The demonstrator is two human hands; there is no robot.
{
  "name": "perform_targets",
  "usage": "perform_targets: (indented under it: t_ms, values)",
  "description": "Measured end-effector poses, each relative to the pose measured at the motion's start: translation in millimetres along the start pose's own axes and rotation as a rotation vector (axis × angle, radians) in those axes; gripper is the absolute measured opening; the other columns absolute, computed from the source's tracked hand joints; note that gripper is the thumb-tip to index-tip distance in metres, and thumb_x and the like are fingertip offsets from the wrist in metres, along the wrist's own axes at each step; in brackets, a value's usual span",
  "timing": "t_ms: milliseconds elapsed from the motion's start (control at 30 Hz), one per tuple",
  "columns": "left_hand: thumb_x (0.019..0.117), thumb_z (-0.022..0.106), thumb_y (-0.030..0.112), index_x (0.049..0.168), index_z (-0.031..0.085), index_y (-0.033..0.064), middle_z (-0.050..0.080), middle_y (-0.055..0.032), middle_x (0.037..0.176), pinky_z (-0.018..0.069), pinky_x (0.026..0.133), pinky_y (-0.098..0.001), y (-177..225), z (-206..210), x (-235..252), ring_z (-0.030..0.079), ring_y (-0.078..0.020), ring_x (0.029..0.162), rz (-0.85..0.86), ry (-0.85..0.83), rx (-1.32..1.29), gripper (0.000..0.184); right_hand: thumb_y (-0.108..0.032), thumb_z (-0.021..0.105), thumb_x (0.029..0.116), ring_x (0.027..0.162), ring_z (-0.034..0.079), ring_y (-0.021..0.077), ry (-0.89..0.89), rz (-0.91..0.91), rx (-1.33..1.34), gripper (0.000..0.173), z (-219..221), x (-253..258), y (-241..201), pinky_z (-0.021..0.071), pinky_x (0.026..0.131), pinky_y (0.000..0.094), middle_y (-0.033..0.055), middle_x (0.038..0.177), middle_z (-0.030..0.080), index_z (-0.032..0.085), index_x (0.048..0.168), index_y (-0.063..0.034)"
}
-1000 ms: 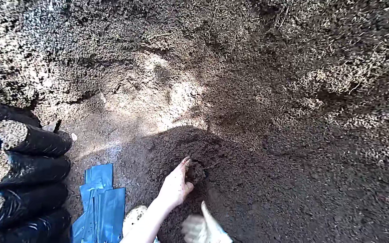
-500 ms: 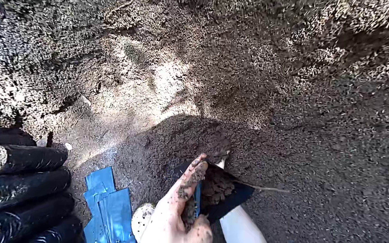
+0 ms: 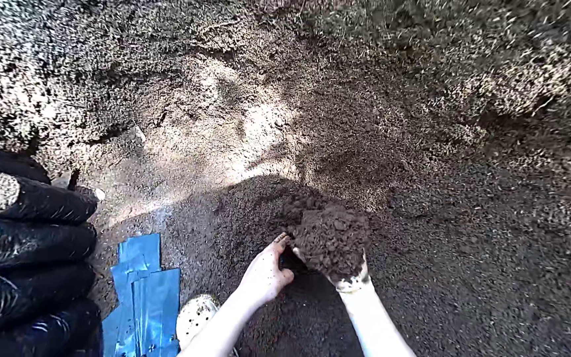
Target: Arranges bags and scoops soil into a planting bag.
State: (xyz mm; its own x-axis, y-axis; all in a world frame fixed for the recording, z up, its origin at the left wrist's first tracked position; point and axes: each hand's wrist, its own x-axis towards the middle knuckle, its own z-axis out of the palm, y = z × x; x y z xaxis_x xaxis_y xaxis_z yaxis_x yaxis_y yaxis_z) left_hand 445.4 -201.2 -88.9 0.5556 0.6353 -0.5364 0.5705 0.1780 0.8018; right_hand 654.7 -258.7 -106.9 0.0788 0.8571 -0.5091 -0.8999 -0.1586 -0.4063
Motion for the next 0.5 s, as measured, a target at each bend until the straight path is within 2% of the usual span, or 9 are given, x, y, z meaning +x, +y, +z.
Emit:
perform_targets:
  t_ms: [33,67,133,200,267,300,367,433,500]
  values:
    - [0.091,0.068,0.012,0.158,0.039,0.01,0.034,-0.0072,0.166,0.0316,0.123,-0.0438,3,0,-1,0.038,-0.0194,0.15,-0.009,0.01,0.005,0.073,-0.07,0.026,0.1002,0.083,0.075,0.0209,0.046,0.013,-0.036,0.069,10,-12,3,0.0632,0.071,0.0439,0.0058,0.09,0.077,0.072,0.098,-0.0176]
    - [0.0905,0.069,0.012,0.158,0.04,0.0098,0.036,-0.0073,0.165,0.0332,0.122,-0.0442,5,0,-2,0.041,-0.0199,0.149,-0.017,0.017,0.016,0.074,-0.067,0.021,0.1027,0.08,0.075,0.0185,0.082,0.013,-0.1,0.068,17,-20,8,0.0632,0.068,0.041,0.0038,0.087,0.077,0.07,0.096,-0.0193]
    - [0.0878,0.074,0.01,0.157,0.04,0.0078,0.039,-0.009,0.164,0.0357,0.12,-0.0455,7,2,-7,0.045,-0.0224,0.146,-0.038,0.037,0.022,0.077,-0.055,0.013,0.1079,0.084,0.074,0.0179,0.145,-0.003,-0.245,0.064,27,-30,16,0.0624,0.071,0.04,0.0041,0.092,0.076,0.064,0.108,-0.0162]
    - [0.0868,0.074,0.006,0.16,0.032,0.0059,0.037,-0.0119,0.164,0.0346,0.121,-0.045,8,4,-14,0.043,-0.0243,0.147,-0.073,0.046,0.032,0.084,-0.033,0.022,0.1127,0.089,0.071,0.012,0.256,-0.089,-0.516,0.045,42,-41,24,0.0615,0.077,0.0336,0.0038,0.101,0.072,0.057,0.126,-0.0086]
    - [0.0881,0.073,0.007,0.161,0.027,0.0024,0.033,-0.0158,0.166,0.032,0.123,-0.0439,11,6,-21,0.039,-0.026,0.15,-0.1,0.037,0.059,0.086,-0.017,0.041,0.1099,0.106,0.064,0.01,0.342,-0.136,-0.834,0.036,54,-50,30,0.0548,0.092,0.0301,0.0097,0.123,0.064,0.049,0.141,0.0013]
    - [0.0886,0.073,0.009,0.162,0.026,0.0036,0.03,-0.0138,0.168,0.0321,0.123,-0.0432,10,7,-22,0.039,-0.025,0.15,-0.095,0.034,0.068,0.087,-0.013,0.05,0.106,0.119,0.061,0.011,0.312,-0.136,-1.018,0.041,60,-52,32,0.0507,0.102,0.0299,0.0128,0.135,0.06,0.047,0.143,0.0033]
    - [0.0903,0.075,0.015,0.16,0.031,0.0059,0.028,-0.0106,0.169,0.0344,0.121,-0.0429,7,9,-23,0.039,-0.0234,0.15,-0.069,0.044,0.082,0.083,-0.015,0.064,0.098,0.133,0.055,0.0159,0.16,-0.159,-1.454,0.047,60,-50,39,0.0439,0.113,0.0318,0.0161,0.143,0.059,0.055,0.141,0.0031]
    - [0.0912,0.074,0.016,0.159,0.033,0.0057,0.026,-0.0096,0.17,0.0329,0.122,-0.041,3,11,-25,0.036,-0.0212,0.152,-0.048,0.048,0.087,0.08,-0.014,0.062,0.0992,0.14,0.05,0.0243,0.05,-0.075,-1.844,0.046,64,-45,46,0.0363,0.12,0.0368,0.0196,0.147,0.055,0.056,0.142,0.0022]
    - [0.0912,0.073,0.015,0.161,0.031,0.0077,0.022,-0.0059,0.171,0.031,0.124,-0.0385,-3,14,-27,0.031,-0.0182,0.154,-0.015,0.043,0.08,0.082,-0.008,0.056,0.1,0.144,0.046,0.0264,-0.007,0.019,-2.038,0.045,72,-41,52,0.0312,0.123,0.0374,0.0196,0.151,0.051,0.054,0.144,0.0012]
